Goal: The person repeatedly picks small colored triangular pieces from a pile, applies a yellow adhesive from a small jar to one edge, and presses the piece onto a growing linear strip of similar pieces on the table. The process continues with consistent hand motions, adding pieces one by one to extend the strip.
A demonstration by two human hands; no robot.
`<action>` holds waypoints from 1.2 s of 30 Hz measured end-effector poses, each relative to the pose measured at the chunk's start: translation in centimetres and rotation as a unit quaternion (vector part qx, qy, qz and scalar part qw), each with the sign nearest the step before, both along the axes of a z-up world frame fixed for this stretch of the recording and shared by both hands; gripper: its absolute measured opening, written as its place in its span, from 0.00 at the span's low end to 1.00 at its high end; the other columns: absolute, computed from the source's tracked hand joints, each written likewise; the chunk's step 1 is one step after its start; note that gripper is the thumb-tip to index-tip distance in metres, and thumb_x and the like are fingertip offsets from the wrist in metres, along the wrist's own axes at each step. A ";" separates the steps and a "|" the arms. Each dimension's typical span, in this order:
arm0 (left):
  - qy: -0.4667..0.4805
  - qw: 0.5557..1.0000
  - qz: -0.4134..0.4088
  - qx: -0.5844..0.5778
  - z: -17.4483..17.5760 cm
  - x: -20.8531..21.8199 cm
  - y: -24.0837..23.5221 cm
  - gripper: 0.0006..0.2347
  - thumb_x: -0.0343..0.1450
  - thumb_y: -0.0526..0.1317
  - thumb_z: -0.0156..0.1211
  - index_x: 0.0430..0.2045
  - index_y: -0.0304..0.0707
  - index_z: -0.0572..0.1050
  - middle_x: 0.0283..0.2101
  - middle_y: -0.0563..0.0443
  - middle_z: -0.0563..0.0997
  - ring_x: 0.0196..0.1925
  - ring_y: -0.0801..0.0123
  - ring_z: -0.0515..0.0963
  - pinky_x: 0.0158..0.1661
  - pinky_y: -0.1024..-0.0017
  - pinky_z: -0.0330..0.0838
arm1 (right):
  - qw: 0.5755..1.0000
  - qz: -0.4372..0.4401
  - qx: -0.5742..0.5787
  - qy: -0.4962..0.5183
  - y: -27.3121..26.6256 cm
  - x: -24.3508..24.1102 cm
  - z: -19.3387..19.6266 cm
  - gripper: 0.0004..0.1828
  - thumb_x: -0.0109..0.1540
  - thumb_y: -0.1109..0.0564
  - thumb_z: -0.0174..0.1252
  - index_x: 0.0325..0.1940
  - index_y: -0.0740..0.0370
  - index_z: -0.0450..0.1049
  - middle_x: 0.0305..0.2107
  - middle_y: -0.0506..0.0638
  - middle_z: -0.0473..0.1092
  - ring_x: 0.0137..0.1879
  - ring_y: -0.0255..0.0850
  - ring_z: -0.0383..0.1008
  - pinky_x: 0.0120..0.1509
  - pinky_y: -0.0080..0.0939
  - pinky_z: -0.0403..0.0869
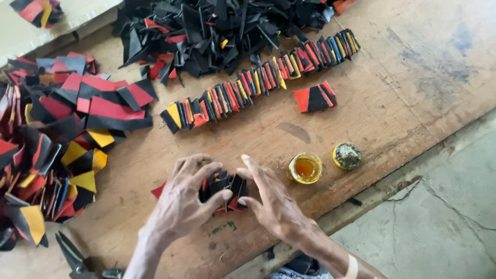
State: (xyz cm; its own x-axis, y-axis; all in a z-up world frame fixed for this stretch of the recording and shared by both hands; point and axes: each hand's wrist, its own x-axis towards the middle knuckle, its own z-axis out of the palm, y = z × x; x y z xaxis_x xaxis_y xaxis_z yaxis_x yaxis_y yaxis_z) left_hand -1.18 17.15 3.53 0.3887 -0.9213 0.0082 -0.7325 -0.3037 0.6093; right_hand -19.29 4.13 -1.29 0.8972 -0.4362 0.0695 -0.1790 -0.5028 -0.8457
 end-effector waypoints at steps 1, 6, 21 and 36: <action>0.008 1.000 0.019 0.000 -0.5 -0.7 0.5 0.23 0.62 0.48 0.70 0.48 0.36 0.77 0.56 0.39 0.72 0.62 0.46 0.67 0.58 0.55 0.64 | 1.000 -0.005 0.008 0.010 0.3 0.5 -0.4 0.49 0.56 0.63 0.67 0.77 0.62 0.49 0.59 0.58 0.70 0.66 0.52 0.69 0.70 0.52 0.67; 0.014 0.996 0.082 -0.022 -1.6 -2.2 2.4 0.24 0.59 0.44 0.72 0.49 0.35 0.75 0.55 0.41 0.74 0.59 0.48 0.69 0.58 0.55 0.65 | 1.000 -0.006 0.026 -0.012 0.7 1.4 -1.2 0.49 0.55 0.65 0.69 0.77 0.57 0.54 0.56 0.54 0.72 0.60 0.48 0.74 0.63 0.46 0.75; -0.079 0.996 0.022 -0.040 -2.6 -2.7 2.8 0.13 0.64 0.43 0.65 0.42 0.49 0.83 0.61 0.37 0.72 0.62 0.44 0.68 0.58 0.49 0.62 | 0.994 0.025 -0.020 0.106 -1.5 -0.1 1.0 0.42 0.59 0.69 0.59 0.75 0.59 0.52 0.45 0.58 0.75 0.52 0.50 0.77 0.58 0.47 0.74; -0.055 0.996 0.018 -0.065 -1.7 -7.4 -1.0 0.13 0.67 0.36 0.65 0.43 0.31 0.78 0.46 0.40 0.77 0.49 0.49 0.75 0.48 0.57 0.72 | 0.920 0.014 -0.376 0.111 -7.3 -6.4 8.3 0.32 0.53 0.47 0.67 0.62 0.45 0.74 0.67 0.56 0.56 0.68 0.57 0.54 0.72 0.56 0.61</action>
State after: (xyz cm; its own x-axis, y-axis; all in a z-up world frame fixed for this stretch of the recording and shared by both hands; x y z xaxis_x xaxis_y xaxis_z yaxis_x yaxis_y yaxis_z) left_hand -8.60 16.17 1.79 0.4113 -0.8953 0.1709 -0.7869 -0.2541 0.5624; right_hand -25.71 -3.18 7.05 0.9356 -0.3167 0.1558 -0.2839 -0.9376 -0.2005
